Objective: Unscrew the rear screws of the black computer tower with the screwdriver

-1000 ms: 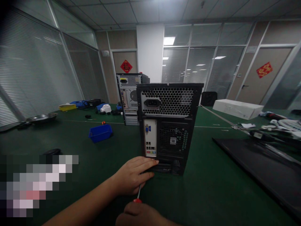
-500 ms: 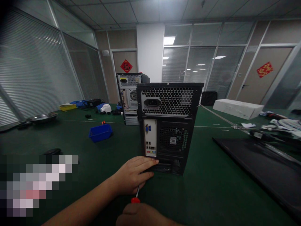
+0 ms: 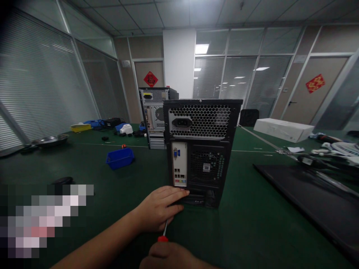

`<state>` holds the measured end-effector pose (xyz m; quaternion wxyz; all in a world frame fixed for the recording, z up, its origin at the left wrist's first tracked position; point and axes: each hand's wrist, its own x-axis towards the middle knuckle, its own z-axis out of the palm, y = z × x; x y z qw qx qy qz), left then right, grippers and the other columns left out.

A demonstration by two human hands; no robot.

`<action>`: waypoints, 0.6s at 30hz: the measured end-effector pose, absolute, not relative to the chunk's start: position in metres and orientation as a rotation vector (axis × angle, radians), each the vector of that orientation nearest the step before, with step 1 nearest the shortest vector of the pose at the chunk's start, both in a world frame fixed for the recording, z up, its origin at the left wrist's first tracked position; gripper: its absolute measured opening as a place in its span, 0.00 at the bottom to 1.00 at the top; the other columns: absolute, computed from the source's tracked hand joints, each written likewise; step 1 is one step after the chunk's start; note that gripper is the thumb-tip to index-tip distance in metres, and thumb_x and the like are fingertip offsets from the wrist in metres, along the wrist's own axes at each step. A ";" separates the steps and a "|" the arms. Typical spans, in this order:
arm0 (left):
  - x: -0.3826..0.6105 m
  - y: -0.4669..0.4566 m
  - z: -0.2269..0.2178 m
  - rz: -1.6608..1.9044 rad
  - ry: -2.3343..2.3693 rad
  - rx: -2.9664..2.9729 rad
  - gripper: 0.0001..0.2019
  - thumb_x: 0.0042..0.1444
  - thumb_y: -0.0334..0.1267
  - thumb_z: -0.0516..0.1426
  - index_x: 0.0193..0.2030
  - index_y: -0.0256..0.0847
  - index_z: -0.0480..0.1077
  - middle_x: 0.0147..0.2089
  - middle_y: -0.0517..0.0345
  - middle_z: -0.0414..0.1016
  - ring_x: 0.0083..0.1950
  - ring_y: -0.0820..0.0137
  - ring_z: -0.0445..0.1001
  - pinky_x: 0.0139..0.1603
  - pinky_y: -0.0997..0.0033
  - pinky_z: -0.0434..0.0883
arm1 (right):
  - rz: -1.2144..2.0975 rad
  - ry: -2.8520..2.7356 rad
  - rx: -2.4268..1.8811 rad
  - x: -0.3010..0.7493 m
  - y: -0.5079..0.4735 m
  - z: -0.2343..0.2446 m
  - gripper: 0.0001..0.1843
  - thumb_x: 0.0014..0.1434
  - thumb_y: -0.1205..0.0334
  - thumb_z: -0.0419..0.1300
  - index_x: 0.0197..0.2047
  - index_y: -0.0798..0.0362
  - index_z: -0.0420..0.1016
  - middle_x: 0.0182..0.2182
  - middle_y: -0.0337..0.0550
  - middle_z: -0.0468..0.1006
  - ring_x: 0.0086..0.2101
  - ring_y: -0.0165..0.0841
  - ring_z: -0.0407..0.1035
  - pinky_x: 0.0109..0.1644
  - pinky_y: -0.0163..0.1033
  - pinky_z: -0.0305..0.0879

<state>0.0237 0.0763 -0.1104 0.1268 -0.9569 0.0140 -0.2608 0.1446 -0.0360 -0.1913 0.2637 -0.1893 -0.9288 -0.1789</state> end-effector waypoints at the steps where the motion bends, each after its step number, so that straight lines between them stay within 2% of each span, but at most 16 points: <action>1: 0.024 0.076 -0.110 -0.759 0.038 -2.783 0.13 0.57 0.34 0.57 0.48 0.39 0.75 0.71 0.50 0.66 0.66 0.59 0.70 0.64 0.56 0.71 | -0.501 -2.509 -0.498 0.145 -0.035 -0.192 0.20 0.73 0.53 0.58 0.31 0.53 0.63 0.25 0.29 0.69 0.23 0.23 0.55 0.32 0.30 0.58; 3: 0.024 0.076 -0.110 -0.771 0.039 -2.778 0.13 0.57 0.34 0.57 0.48 0.40 0.76 0.71 0.50 0.67 0.66 0.59 0.70 0.64 0.56 0.71 | -0.509 -2.546 -0.487 0.144 -0.034 -0.191 0.15 0.73 0.52 0.57 0.38 0.53 0.69 0.30 0.32 0.73 0.27 0.23 0.59 0.34 0.30 0.60; 5: 0.024 0.075 -0.110 -0.779 0.041 -2.777 0.12 0.57 0.34 0.57 0.48 0.40 0.76 0.70 0.50 0.67 0.66 0.60 0.70 0.64 0.57 0.71 | -0.474 -2.644 -0.507 0.142 -0.031 -0.193 0.11 0.72 0.53 0.59 0.42 0.52 0.70 0.33 0.33 0.75 0.29 0.24 0.61 0.33 0.30 0.59; 9: 0.024 0.075 -0.109 -0.773 0.041 -2.782 0.14 0.55 0.33 0.58 0.48 0.40 0.76 0.70 0.50 0.68 0.66 0.59 0.70 0.64 0.57 0.71 | -0.434 -2.774 -0.531 0.137 -0.028 -0.201 0.11 0.69 0.53 0.64 0.39 0.49 0.68 0.29 0.30 0.72 0.26 0.25 0.60 0.29 0.31 0.56; 12: 0.023 0.076 -0.109 -0.774 0.046 -2.784 0.14 0.54 0.33 0.58 0.48 0.39 0.75 0.71 0.50 0.67 0.66 0.59 0.69 0.65 0.57 0.70 | -0.444 -2.783 -0.489 0.138 -0.028 -0.200 0.15 0.66 0.50 0.67 0.39 0.51 0.68 0.27 0.30 0.70 0.26 0.25 0.59 0.32 0.31 0.59; 18: 0.024 0.077 -0.110 -0.783 0.057 -2.772 0.12 0.58 0.33 0.57 0.47 0.40 0.75 0.70 0.50 0.67 0.67 0.60 0.69 0.64 0.57 0.70 | -0.476 -2.531 -0.404 0.141 -0.032 -0.181 0.12 0.72 0.56 0.59 0.41 0.56 0.70 0.27 0.30 0.70 0.30 0.24 0.60 0.41 0.32 0.62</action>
